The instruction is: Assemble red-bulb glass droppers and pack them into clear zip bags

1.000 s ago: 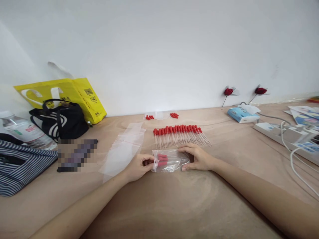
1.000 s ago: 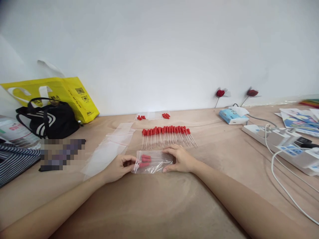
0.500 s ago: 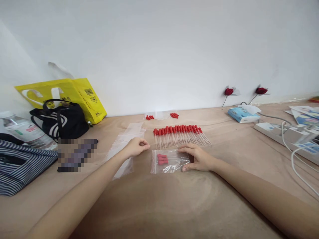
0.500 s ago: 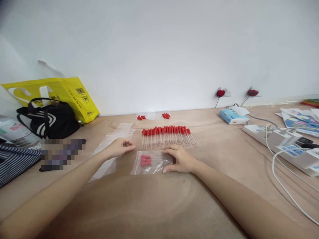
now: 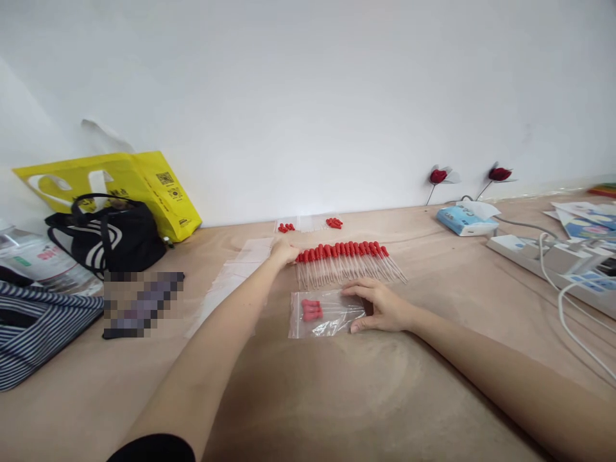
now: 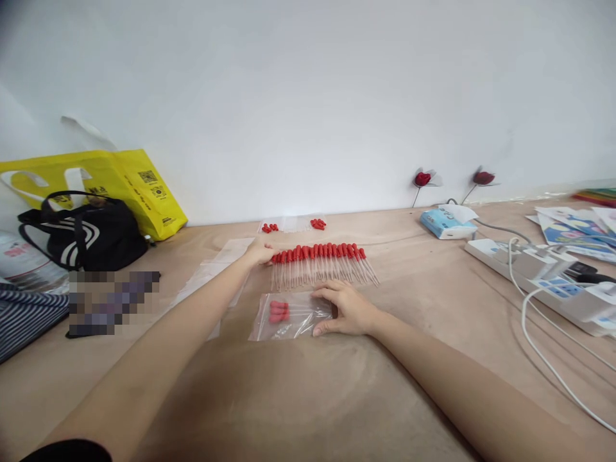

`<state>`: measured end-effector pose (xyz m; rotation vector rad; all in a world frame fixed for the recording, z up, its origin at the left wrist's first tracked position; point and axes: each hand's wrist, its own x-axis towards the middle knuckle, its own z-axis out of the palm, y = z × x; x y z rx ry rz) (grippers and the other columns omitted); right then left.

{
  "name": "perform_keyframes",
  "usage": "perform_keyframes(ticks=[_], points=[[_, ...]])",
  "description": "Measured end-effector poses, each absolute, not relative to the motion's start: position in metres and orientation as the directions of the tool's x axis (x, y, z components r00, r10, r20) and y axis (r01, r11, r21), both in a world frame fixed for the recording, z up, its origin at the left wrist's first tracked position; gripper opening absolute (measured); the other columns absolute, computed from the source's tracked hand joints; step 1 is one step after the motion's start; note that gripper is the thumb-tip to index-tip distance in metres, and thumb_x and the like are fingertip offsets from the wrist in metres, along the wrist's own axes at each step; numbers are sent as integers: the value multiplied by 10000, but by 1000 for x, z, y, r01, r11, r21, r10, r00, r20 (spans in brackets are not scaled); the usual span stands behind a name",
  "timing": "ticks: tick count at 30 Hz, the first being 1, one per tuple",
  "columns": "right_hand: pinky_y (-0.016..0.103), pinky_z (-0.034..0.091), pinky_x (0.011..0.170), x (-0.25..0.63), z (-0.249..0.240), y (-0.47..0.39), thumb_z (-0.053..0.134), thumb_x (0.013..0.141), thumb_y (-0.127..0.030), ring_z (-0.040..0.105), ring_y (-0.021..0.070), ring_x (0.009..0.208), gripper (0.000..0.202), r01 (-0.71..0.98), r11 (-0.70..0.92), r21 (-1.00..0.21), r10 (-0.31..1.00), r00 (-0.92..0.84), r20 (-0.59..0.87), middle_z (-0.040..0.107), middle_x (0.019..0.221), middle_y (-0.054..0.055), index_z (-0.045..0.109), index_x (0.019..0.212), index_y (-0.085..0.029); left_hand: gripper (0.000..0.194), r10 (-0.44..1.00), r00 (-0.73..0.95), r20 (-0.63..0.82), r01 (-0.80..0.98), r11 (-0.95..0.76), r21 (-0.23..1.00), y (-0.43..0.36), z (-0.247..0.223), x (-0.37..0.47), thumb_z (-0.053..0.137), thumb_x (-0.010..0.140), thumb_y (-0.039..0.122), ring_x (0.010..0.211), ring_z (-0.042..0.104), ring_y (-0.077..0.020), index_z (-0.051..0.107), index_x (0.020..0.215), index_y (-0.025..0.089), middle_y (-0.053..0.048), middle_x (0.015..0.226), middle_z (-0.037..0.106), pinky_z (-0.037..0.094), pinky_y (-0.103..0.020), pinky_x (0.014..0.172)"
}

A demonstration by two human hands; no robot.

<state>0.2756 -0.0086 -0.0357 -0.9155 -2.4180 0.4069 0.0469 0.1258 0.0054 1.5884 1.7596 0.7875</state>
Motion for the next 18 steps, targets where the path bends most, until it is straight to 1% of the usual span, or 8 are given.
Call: perform_keyframes(ticks=[2,4,6,7,8,11,15,18], points=[[379,395,870,276,-35,-9,630,611,-569,488,230,1026,648,518,734,-440,673,-642,367,532,1118,110,520,1115,-176,306,993,-82,-84,546,115,830,121,10,40,485,843,291,928,541,-193,483,1110,142,-76,1103,517,471,-386,764],[380,391,875,276,-35,-9,629,617,-563,485,228,1031,641,514,737,-439,669,-645,369,531,1122,108,518,1117,-178,275,993,-91,-78,449,111,887,110,16,28,492,839,280,881,556,-174,508,1063,122,-80,1045,542,477,-362,745],[381,390,878,276,-35,-9,630,619,-560,482,227,1034,640,517,735,-440,672,-644,366,529,1127,108,516,1120,-177,184,992,-121,-33,339,72,938,93,20,12,533,802,251,729,567,-122,567,849,77,-66,835,583,478,-277,687],[382,389,878,276,-34,-9,631,618,-559,480,227,1035,642,519,733,-440,674,-644,363,527,1129,108,515,1121,-177,173,989,-147,0,284,43,958,81,20,3,544,784,258,669,555,-95,560,770,87,-38,750,573,473,-243,664],[383,389,878,276,-34,-10,632,618,-559,479,228,1036,645,521,731,-442,676,-643,360,526,1131,108,513,1124,-177,172,983,-178,32,233,10,972,69,20,-5,560,761,275,628,541,-75,543,735,106,-7,693,555,468,-220,647],[387,392,873,276,-33,-11,629,621,-559,480,231,1035,643,522,727,-446,679,-643,354,525,1127,110,512,1126,-179,240,964,-251,88,127,-57,990,32,13,-24,631,662,324,599,527,-59,510,770,148,42,644,527,467,-202,629],[387,392,870,276,-33,-11,628,623,-558,483,233,1029,633,526,722,-449,684,-639,351,527,1120,107,516,1122,-184,418,962,-260,84,-27,-94,995,0,0,-27,728,501,368,610,537,-87,529,789,140,29,645,556,481,-228,605],[389,391,871,276,-33,-12,627,621,-561,483,235,1030,631,530,719,-450,688,-637,349,527,1121,104,518,1119,-189,445,960,-265,91,-49,-108,993,-11,-5,-21,739,476,398,607,544,-96,528,773,142,27,649,566,486,-238,596]])
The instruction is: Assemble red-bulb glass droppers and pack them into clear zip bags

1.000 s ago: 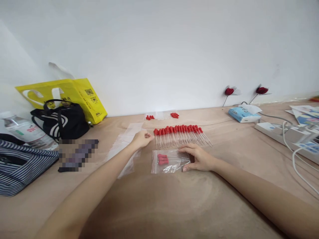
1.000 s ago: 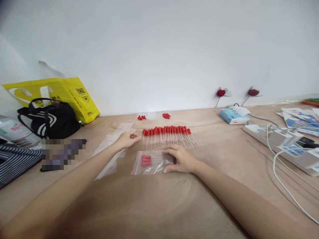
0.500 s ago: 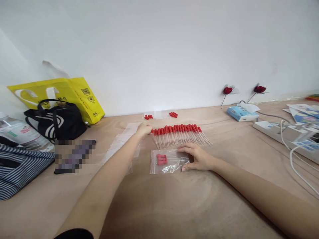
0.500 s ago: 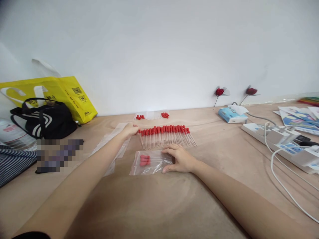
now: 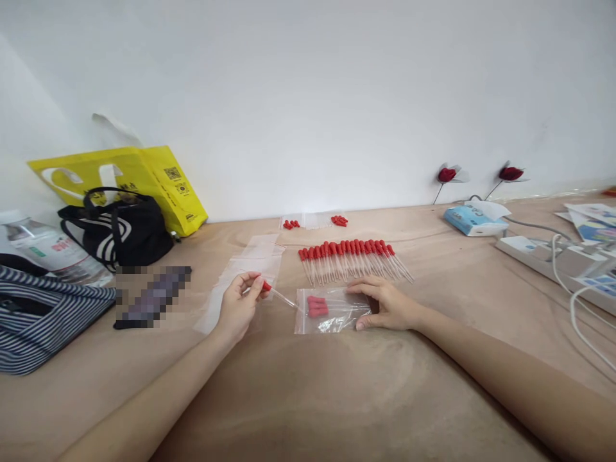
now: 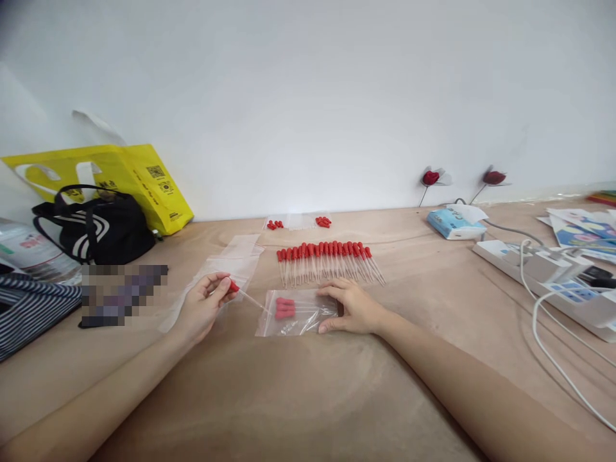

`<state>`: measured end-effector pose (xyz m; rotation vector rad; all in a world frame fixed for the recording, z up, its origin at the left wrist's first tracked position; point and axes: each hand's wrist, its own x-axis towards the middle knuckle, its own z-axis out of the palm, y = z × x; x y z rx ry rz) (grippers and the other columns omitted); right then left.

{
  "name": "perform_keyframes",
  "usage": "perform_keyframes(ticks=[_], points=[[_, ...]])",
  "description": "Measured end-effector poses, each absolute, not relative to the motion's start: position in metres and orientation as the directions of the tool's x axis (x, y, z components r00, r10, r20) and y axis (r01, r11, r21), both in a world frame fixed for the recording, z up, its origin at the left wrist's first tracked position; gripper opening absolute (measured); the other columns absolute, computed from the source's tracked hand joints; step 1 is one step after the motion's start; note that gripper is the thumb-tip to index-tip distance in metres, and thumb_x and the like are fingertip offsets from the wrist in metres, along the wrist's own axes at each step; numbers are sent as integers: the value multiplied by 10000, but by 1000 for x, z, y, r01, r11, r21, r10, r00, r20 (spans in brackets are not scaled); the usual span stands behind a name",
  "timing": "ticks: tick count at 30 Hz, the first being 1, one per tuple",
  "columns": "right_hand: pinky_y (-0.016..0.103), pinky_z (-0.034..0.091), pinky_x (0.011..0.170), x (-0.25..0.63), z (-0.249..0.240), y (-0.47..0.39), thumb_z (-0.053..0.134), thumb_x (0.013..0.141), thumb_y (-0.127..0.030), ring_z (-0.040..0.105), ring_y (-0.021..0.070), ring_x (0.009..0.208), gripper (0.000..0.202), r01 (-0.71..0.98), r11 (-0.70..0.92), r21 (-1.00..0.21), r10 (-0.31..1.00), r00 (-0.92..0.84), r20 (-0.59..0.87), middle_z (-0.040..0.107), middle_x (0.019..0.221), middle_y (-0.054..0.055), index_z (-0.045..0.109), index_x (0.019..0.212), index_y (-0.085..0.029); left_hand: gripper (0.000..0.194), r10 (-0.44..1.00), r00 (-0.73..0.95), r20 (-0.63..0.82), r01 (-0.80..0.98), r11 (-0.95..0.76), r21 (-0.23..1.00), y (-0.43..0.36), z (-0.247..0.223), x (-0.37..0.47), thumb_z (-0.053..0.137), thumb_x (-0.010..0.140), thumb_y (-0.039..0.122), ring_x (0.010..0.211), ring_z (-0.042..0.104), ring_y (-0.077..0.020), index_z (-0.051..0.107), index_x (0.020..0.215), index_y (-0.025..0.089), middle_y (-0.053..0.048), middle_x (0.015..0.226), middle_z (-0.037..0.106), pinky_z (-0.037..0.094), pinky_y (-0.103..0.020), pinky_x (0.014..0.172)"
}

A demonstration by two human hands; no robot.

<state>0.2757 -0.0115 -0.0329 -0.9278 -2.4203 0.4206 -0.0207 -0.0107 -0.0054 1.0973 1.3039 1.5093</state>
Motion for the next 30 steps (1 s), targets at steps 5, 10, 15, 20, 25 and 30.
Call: perform_keyframes(ticks=[5,10,15,20,25,30], points=[[391,395,865,275,-33,-11,625,621,-564,488,235,1023,630,524,723,-450,683,-639,354,532,1114,105,520,1117,-190,433,971,-223,88,-30,-97,995,-21,-10,-17,727,512,422,626,563,-107,528,782,148,21,678,576,494,-248,611],[386,397,860,275,-33,-11,620,624,-567,488,234,1022,633,527,724,-444,682,-642,351,534,1115,106,517,1120,-187,347,989,-113,99,89,-89,992,-30,-14,-29,691,591,393,672,591,-122,522,795,169,15,721,592,489,-260,662],[382,391,859,275,-33,-12,608,641,-565,481,232,1038,622,532,737,-417,671,-650,356,531,1132,102,511,1125,-187,196,973,190,128,413,-198,889,-39,-12,-32,687,607,301,626,582,-144,562,705,186,-3,663,608,477,-256,601],[377,384,850,274,-30,-15,570,689,-552,496,228,1020,578,545,759,-356,650,-672,356,551,1113,101,508,1136,-192,82,905,334,262,471,-401,786,-49,-4,-16,632,658,285,655,566,-145,631,706,218,-33,785,584,503,-251,583],[388,352,879,271,-24,-17,488,764,-533,494,221,1034,524,521,820,-236,572,-744,345,552,1135,88,497,1171,-204,119,854,451,260,428,-462,777,-48,-3,-10,540,740,244,717,585,-147,635,801,208,-47,808,582,508,-255,652],[388,351,886,270,-23,-17,427,815,-500,484,217,1053,474,497,853,-158,521,-793,317,544,1160,78,496,1182,-209,75,865,462,196,423,-410,808,-38,-8,-8,549,735,248,671,583,-133,569,752,178,-18,735,595,489,-253,641]])
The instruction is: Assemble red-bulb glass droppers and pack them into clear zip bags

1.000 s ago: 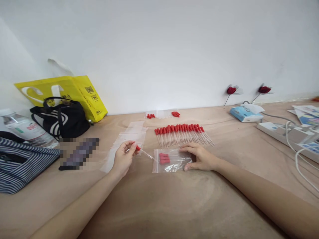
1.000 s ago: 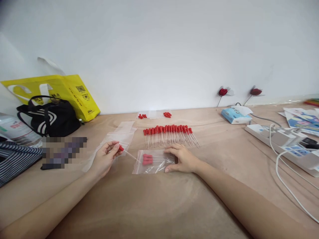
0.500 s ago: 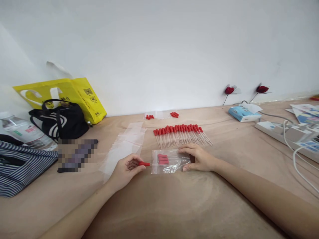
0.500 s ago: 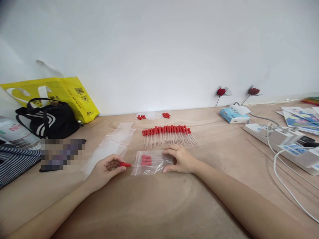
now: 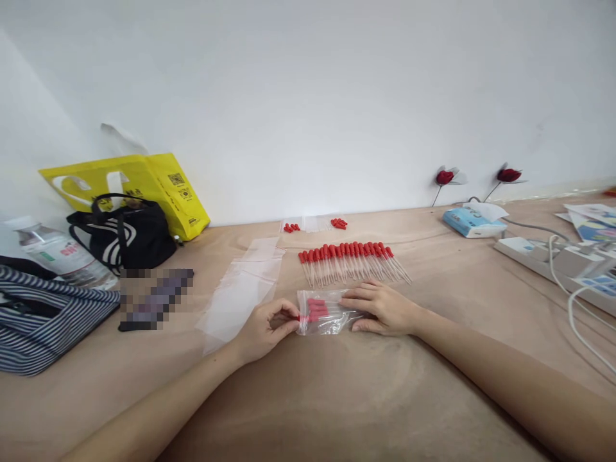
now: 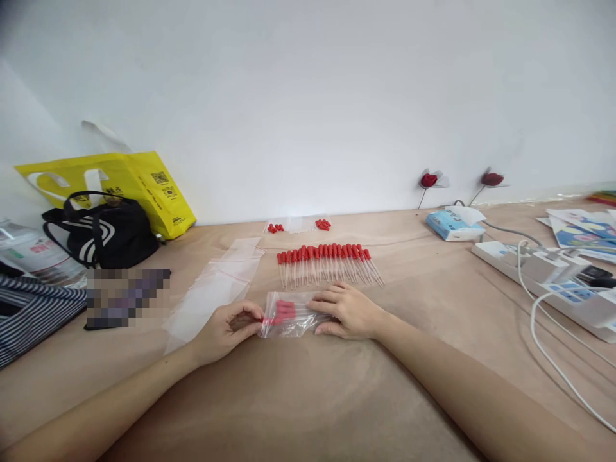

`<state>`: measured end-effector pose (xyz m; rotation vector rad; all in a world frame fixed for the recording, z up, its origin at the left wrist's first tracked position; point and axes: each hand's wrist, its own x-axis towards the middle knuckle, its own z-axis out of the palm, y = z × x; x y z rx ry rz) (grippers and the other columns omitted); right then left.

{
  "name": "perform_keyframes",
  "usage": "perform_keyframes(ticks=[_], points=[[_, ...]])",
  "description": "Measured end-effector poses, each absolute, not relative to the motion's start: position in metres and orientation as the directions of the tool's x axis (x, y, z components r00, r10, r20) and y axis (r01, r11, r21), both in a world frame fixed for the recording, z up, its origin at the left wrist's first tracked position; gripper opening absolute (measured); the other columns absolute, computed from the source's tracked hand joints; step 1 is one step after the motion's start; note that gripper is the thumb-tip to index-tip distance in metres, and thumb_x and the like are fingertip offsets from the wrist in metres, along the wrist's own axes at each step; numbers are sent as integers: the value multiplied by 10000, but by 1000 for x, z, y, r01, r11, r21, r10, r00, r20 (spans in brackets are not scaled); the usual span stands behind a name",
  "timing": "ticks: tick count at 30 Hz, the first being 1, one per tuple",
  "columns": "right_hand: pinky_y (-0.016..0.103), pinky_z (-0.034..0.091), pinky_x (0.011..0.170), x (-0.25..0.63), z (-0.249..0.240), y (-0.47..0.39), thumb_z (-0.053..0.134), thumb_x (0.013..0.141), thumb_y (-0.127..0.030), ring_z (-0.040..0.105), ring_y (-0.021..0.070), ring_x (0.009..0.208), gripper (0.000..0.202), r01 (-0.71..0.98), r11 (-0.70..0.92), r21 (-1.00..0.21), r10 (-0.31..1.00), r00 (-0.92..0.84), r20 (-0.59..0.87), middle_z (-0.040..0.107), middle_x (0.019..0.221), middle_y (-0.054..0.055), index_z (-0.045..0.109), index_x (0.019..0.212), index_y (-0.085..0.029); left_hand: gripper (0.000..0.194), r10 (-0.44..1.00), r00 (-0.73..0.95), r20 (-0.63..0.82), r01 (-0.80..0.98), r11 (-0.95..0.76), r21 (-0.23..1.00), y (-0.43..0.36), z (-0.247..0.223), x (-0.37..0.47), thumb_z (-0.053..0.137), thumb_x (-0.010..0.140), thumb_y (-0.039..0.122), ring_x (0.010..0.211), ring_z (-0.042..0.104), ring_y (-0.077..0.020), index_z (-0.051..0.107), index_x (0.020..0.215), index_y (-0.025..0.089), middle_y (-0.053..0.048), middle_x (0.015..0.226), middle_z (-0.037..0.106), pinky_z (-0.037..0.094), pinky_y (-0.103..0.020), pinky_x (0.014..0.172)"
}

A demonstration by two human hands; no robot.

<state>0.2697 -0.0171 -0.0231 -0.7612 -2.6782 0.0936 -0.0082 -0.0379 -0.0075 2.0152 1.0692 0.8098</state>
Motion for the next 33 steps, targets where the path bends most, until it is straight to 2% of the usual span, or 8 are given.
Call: perform_keyframes(ticks=[4,8,10,14,17,23,29,33], points=[[379,371,870,271,-23,-17,434,807,-509,490,217,1048,495,503,846,-175,532,-784,318,550,1150,85,486,1193,-203,74,855,485,186,447,-425,787,-33,-9,-2,570,711,239,708,575,-137,565,741,172,-19,739,614,464,-258,688],[379,377,868,271,-24,-17,432,809,-506,498,217,1040,499,504,848,-162,528,-780,337,552,1145,92,481,1198,-198,140,847,500,182,452,-434,779,-31,-12,5,600,681,273,622,529,-117,509,677,167,-2,682,582,434,-237,603],[381,375,869,270,-24,-17,421,817,-498,499,219,1035,485,498,858,-128,510,-790,341,551,1147,93,487,1192,-197,175,825,518,225,504,-507,699,-30,-12,7,592,686,282,622,506,-120,471,628,169,0,657,562,407,-239,597],[380,378,854,268,-25,-18,389,839,-479,509,214,1015,449,476,876,-73,469,-809,354,554,1143,90,495,1181,-207,209,758,565,324,608,-649,458,-30,-11,8,548,723,314,642,486,-136,463,590,177,-2,630,540,372,-258,630],[380,381,843,266,-25,-16,392,834,-487,515,215,1004,454,501,862,-71,489,-787,376,564,1126,93,504,1171,-203,228,750,580,319,638,-661,395,-31,-9,8,540,726,336,611,472,-132,458,579,181,8,602,527,361,-257,631],[372,404,821,266,-26,-13,424,815,-498,529,212,970,473,553,819,-153,565,-733,377,575,1097,93,508,1162,-187,141,830,496,254,652,-549,523,-30,-6,3,559,684,270,618,486,-124,476,612,182,15,642,533,376,-227,593],[360,408,847,270,-27,-13,467,794,-496,518,202,999,465,540,803,-250,595,-710,377,561,1107,84,508,1155,-207,88,852,509,125,590,-451,670,-9,12,-9,546,680,274,701,545,-148,562,712,194,1,724,603,417,-249,678],[365,405,842,271,-26,-13,490,778,-503,520,202,988,472,543,790,-283,613,-701,365,567,1086,82,515,1146,-209,145,945,290,149,672,-312,671,29,18,-1,605,605,324,631,535,-157,587,640,184,3,628,595,409,-247,614]])
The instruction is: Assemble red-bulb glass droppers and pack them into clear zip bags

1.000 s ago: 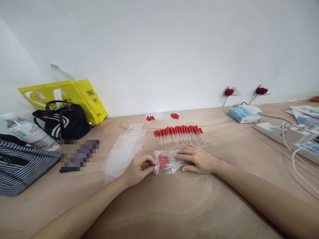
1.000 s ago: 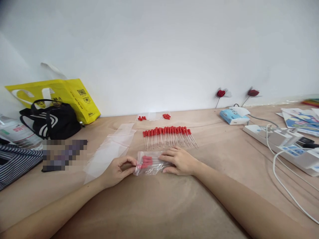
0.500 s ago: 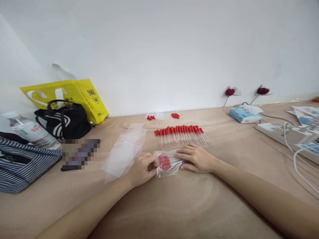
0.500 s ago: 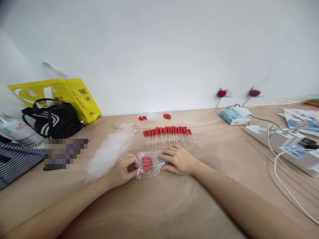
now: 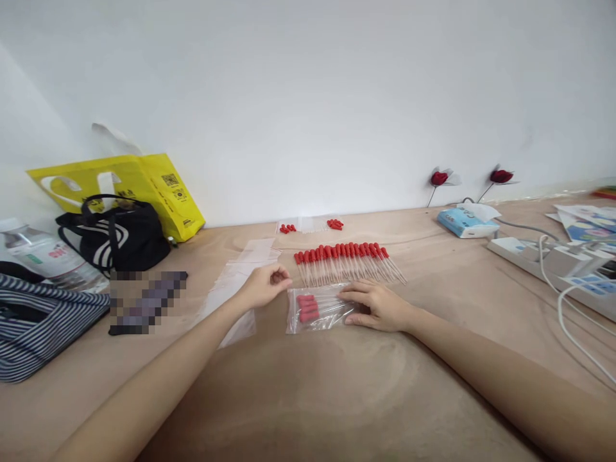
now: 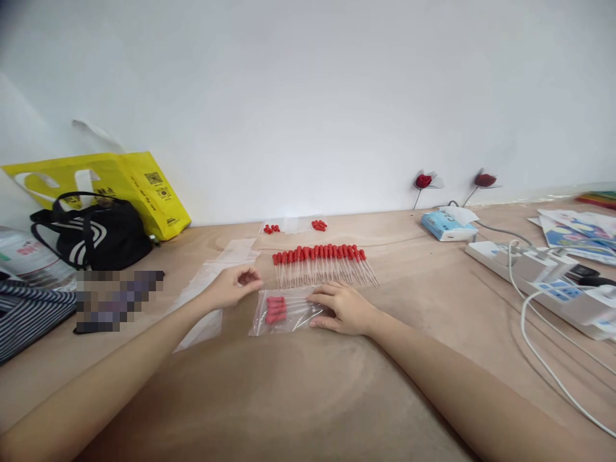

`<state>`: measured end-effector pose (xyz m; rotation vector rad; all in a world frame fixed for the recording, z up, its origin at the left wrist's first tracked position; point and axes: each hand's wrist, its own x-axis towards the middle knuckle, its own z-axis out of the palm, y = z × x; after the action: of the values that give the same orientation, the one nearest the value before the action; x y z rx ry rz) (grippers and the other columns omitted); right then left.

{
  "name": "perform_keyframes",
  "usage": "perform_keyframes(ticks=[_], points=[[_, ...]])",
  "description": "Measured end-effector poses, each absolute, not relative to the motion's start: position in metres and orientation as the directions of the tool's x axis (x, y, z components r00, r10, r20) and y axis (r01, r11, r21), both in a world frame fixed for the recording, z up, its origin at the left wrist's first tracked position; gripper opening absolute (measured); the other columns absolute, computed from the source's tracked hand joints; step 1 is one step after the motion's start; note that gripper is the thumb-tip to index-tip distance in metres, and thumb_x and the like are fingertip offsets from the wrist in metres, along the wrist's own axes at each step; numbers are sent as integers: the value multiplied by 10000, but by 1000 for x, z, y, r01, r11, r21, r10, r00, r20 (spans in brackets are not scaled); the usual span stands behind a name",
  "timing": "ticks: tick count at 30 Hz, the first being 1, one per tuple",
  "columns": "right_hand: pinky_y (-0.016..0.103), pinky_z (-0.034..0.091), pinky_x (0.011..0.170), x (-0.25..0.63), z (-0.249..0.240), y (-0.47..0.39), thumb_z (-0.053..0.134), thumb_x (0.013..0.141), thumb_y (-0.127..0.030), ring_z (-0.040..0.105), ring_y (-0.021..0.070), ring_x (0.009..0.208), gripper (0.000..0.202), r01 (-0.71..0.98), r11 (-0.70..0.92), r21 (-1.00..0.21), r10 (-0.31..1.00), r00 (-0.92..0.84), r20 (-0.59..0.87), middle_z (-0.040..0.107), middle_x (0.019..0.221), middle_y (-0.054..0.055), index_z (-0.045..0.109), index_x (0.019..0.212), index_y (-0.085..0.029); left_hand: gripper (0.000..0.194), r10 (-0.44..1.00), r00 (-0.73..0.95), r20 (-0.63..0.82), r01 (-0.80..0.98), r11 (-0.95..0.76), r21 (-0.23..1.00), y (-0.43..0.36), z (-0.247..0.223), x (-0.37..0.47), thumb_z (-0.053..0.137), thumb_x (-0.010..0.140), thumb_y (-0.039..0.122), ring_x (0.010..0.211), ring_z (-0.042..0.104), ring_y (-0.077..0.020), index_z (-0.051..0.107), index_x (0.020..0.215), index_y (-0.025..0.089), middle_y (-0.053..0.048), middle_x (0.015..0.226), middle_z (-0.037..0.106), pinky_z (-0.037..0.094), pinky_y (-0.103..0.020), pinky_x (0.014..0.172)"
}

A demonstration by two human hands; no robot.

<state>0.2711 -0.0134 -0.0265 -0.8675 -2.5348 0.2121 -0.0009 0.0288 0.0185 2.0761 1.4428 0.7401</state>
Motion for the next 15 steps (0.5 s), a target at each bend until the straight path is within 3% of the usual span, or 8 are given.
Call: perform_keyframes(ticks=[7,11,15], points=[[363,402,837,271,-27,-13,488,772,-516,515,202,982,487,541,783,-307,621,-702,348,564,1089,82,520,1142,-201,213,993,4,116,734,-81,674,102,-1,41,667,541,371,572,514,-168,582,518,178,-6,533,563,345,-258,549],[363,399,843,272,-28,-12,492,765,-526,500,200,992,496,551,773,-316,634,-700,330,561,1093,71,521,1142,-203,295,997,-66,39,694,18,719,119,-12,51,701,503,349,517,495,-169,506,372,171,-1,419,497,318,-258,514],[360,397,845,272,-28,-12,497,762,-526,495,199,993,501,552,770,-321,637,-695,334,560,1090,74,520,1142,-200,230,997,-72,10,573,34,819,119,-8,53,693,530,262,508,489,-139,533,405,151,7,444,517,328,-238,507]])
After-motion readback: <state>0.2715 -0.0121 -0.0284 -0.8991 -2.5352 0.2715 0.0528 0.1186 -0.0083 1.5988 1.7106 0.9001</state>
